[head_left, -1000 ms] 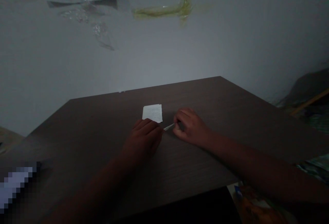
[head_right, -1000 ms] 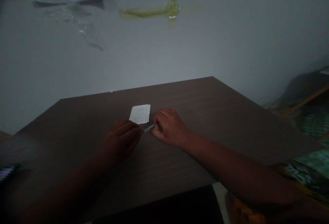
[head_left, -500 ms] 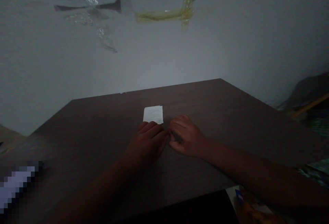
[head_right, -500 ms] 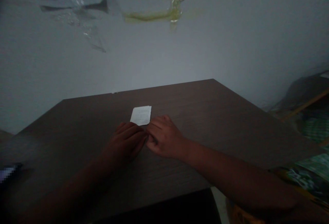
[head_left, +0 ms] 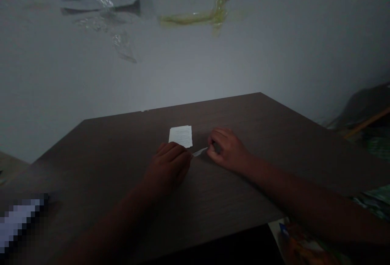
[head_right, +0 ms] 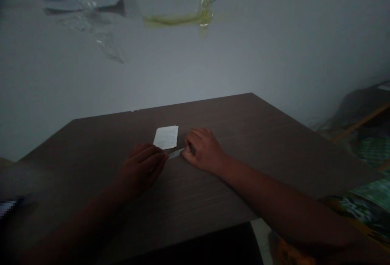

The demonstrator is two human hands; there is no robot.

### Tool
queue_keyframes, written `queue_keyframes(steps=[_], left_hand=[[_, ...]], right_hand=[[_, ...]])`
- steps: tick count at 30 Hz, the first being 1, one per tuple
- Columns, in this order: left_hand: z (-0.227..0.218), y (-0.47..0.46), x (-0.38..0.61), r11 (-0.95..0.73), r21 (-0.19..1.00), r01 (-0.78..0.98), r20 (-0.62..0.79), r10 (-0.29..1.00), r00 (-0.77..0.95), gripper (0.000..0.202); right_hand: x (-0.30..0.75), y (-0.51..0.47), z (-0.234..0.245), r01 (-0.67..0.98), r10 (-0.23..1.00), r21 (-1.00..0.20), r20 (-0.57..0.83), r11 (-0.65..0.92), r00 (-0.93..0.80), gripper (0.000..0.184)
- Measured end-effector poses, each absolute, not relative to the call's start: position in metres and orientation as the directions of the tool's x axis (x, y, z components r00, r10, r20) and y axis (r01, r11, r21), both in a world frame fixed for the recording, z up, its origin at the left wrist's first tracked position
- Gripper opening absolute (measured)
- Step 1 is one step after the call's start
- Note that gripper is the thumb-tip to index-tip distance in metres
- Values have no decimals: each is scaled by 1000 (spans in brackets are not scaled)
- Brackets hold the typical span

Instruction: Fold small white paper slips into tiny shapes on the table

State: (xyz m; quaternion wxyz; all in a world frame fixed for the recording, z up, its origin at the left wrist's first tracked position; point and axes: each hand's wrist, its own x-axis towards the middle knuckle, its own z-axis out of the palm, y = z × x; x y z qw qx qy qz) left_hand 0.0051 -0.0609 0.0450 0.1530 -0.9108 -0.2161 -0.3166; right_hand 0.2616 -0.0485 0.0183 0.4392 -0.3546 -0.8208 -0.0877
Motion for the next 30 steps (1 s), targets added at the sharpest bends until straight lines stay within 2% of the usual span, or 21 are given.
queue_keyframes(steps=[4, 9, 14, 23, 30], left_hand=[[46, -62, 8, -845, -151, 513, 639, 313, 703, 20], [47, -68, 18, -837, -176, 518, 613, 319, 723, 27], [45, -68, 23, -850, -154, 504, 626, 311, 715, 24], [46, -67, 17, -848, -175, 500, 623, 298, 723, 24], [44, -60, 7, -831, -139, 539, 619, 352, 702, 24]], right_hand=[[256, -55, 21, 639, 473, -153, 802, 754, -366, 18], [241, -65, 19, 576, 389, -79, 811, 814, -438, 14], [234, -68, 18, 566, 358, -72, 837, 821, -413, 15], [245, -59, 18, 666, 486, -151, 800, 731, -352, 19], [258, -48, 15, 683, 550, -218, 774, 697, -314, 15]])
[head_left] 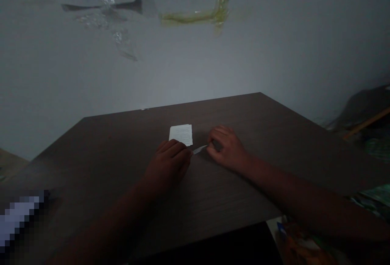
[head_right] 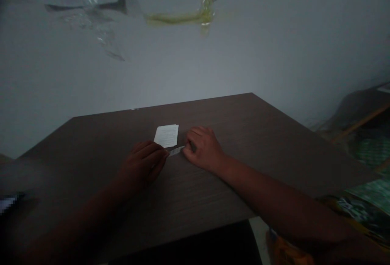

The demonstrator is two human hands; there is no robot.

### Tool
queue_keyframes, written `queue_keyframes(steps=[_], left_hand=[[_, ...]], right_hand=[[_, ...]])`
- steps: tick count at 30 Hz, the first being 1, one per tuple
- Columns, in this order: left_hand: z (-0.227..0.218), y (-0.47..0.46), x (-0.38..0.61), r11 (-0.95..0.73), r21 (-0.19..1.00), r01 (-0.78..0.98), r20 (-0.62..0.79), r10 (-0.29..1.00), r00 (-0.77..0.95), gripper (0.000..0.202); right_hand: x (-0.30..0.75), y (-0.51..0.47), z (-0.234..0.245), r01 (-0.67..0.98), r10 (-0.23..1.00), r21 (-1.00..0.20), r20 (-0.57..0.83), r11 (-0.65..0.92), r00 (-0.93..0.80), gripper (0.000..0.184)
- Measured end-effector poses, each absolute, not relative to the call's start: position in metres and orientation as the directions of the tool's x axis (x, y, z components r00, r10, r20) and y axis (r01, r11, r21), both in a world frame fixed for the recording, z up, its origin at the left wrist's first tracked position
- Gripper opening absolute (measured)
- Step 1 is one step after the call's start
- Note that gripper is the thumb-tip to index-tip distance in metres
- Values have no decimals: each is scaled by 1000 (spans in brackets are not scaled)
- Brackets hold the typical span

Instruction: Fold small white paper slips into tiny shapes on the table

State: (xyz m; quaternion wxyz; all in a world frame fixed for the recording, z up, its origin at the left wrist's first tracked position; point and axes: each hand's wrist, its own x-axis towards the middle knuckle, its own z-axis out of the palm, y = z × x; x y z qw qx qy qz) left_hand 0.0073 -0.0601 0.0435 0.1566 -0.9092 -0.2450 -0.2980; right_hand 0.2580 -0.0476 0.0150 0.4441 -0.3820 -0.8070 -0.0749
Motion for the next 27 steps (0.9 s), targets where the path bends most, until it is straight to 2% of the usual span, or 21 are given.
queue_keyframes(steps=[4, 10, 16, 23, 27], left_hand=[[45, -60, 9, -830, -134, 541, 602, 366, 710, 26], [42, -62, 21, -844, -150, 516, 615, 329, 717, 28], [44, -65, 21, -852, -130, 508, 599, 341, 725, 25], [43, -65, 14, -847, -154, 509, 646, 303, 701, 24], [43, -62, 8, -834, -109, 540, 624, 366, 691, 23]], right_hand=[[253, -54, 16, 648, 529, -227, 787, 727, -317, 16], [237, -63, 15, 599, 518, -202, 745, 775, -420, 12], [236, -64, 16, 602, 490, -181, 775, 778, -400, 13], [242, -59, 18, 621, 535, -257, 785, 741, -314, 14], [252, -46, 14, 638, 583, -309, 765, 706, -274, 16]])
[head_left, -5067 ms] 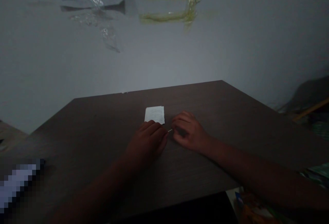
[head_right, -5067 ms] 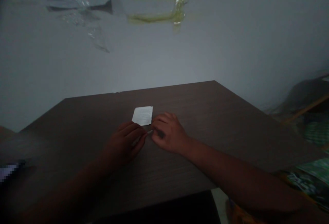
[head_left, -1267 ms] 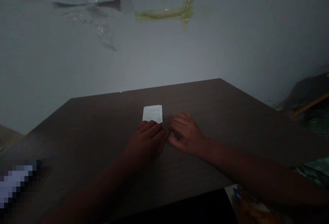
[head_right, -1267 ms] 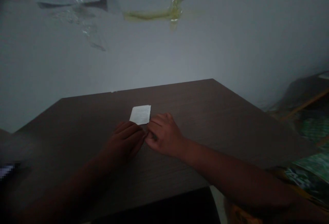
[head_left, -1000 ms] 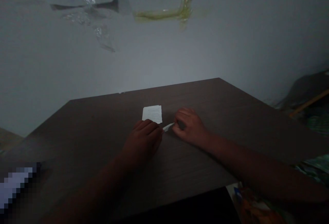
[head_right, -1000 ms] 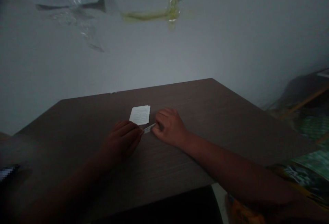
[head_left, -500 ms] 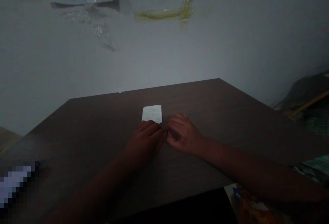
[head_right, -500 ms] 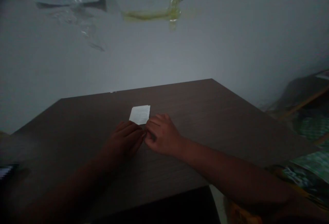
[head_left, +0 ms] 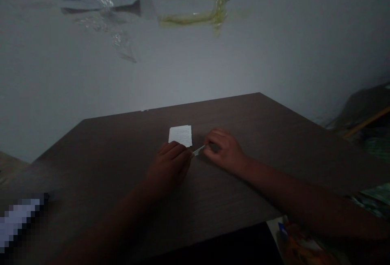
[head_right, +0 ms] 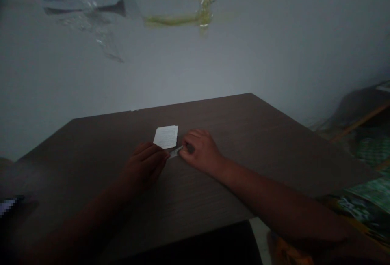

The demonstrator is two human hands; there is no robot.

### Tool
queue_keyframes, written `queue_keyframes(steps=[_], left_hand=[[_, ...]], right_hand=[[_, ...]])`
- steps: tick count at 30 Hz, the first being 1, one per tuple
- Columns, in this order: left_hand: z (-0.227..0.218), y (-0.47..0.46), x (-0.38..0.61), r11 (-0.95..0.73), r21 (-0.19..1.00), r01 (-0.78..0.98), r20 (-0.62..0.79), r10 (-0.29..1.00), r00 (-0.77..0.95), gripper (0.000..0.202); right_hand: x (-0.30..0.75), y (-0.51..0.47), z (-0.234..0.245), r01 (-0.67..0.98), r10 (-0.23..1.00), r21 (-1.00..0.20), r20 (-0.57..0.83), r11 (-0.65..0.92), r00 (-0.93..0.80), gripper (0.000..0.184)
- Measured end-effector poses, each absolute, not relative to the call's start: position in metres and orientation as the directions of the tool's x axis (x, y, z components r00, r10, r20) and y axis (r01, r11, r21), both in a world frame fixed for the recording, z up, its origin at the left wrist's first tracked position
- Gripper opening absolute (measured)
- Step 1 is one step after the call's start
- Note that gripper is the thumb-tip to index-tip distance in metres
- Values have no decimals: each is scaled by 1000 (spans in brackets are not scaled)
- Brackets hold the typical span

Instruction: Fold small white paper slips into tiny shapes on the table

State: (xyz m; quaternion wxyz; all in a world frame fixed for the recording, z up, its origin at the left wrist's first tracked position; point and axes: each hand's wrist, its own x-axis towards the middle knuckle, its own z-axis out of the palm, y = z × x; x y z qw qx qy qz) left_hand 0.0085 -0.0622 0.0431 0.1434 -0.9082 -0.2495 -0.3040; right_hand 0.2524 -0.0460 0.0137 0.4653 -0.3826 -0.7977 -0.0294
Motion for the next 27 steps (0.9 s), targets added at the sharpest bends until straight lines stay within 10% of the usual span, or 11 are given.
queue_keyframes(steps=[27], left_hand=[[45, -64, 17, -862, -83, 501, 630, 344, 697, 25]], right_hand=[[239, -58, 16, 582, 552, -280, 751, 764, -363, 17]])
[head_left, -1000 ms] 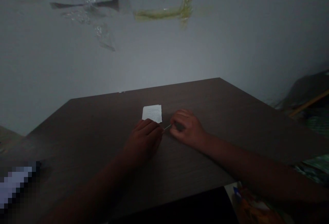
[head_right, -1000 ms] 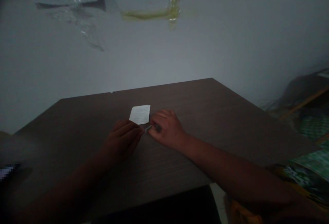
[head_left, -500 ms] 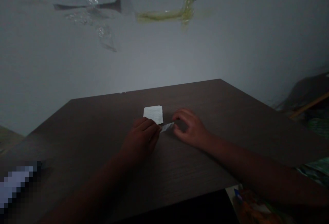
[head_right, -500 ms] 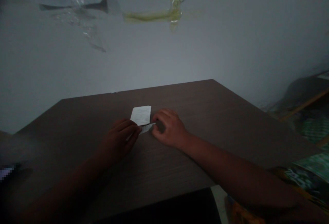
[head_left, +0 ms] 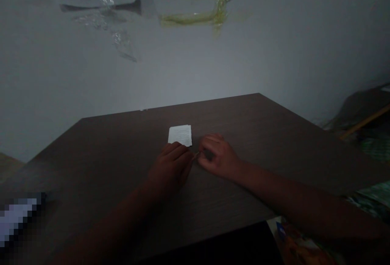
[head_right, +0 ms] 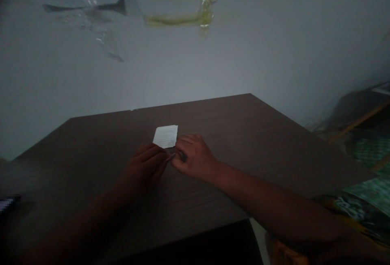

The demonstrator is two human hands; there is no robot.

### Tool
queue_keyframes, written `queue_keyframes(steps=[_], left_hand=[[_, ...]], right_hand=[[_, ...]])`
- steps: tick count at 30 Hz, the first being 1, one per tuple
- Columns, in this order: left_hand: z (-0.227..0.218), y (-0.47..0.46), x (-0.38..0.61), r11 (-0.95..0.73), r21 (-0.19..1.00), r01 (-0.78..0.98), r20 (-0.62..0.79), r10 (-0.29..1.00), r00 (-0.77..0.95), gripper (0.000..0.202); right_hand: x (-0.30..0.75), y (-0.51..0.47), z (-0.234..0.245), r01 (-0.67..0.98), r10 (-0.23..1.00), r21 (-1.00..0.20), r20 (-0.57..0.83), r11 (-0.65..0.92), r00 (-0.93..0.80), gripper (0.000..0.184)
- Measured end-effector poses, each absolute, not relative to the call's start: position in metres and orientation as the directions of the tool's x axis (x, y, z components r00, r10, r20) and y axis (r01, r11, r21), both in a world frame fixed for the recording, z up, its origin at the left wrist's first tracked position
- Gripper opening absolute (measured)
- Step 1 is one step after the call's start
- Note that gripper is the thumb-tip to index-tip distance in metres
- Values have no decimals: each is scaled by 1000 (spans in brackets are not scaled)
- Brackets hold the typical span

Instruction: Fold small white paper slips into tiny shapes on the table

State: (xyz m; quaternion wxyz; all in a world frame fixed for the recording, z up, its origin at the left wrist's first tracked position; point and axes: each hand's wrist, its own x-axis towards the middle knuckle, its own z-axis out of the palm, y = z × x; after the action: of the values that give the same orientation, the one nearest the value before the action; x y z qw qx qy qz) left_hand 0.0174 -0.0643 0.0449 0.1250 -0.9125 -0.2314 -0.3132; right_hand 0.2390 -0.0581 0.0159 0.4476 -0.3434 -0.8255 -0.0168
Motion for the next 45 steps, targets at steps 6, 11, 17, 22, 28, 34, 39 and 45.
queue_keyframes(steps=[6, 11, 17, 22, 28, 34, 39, 45], left_hand=[[44, -57, 5, -847, -66, 528, 646, 367, 669, 21], [45, -52, 0, -846, 1, 534, 627, 416, 658, 19], [42, -56, 8, -856, 43, 515, 610, 430, 665, 19], [37, -56, 15, -842, 70, 534, 643, 447, 621, 16], [43, -64, 23, -774, 36, 633, 578, 533, 618, 18], [47, -66, 22, -737, -31, 675, 583, 535, 612, 20], [49, -64, 18, -708, -28, 705, 584, 561, 587, 20], [49, -57, 10, -681, -58, 730, 567, 579, 585, 19]], right_hand=[[257, -41, 12, 601, 625, -394, 744, 695, -236, 21], [263, -42, 17, 554, 636, -431, 730, 712, -249, 17], [254, -48, 15, 512, 541, -281, 694, 811, -476, 6], [247, -52, 13, 557, 443, -96, 723, 825, -530, 9], [238, -64, 17, 590, 405, 14, 714, 807, -571, 17], [239, -67, 20, 572, 400, -34, 748, 820, -530, 25], [242, -67, 21, 585, 426, -53, 738, 810, -523, 24], [246, -62, 17, 601, 445, -52, 724, 798, -527, 23]])
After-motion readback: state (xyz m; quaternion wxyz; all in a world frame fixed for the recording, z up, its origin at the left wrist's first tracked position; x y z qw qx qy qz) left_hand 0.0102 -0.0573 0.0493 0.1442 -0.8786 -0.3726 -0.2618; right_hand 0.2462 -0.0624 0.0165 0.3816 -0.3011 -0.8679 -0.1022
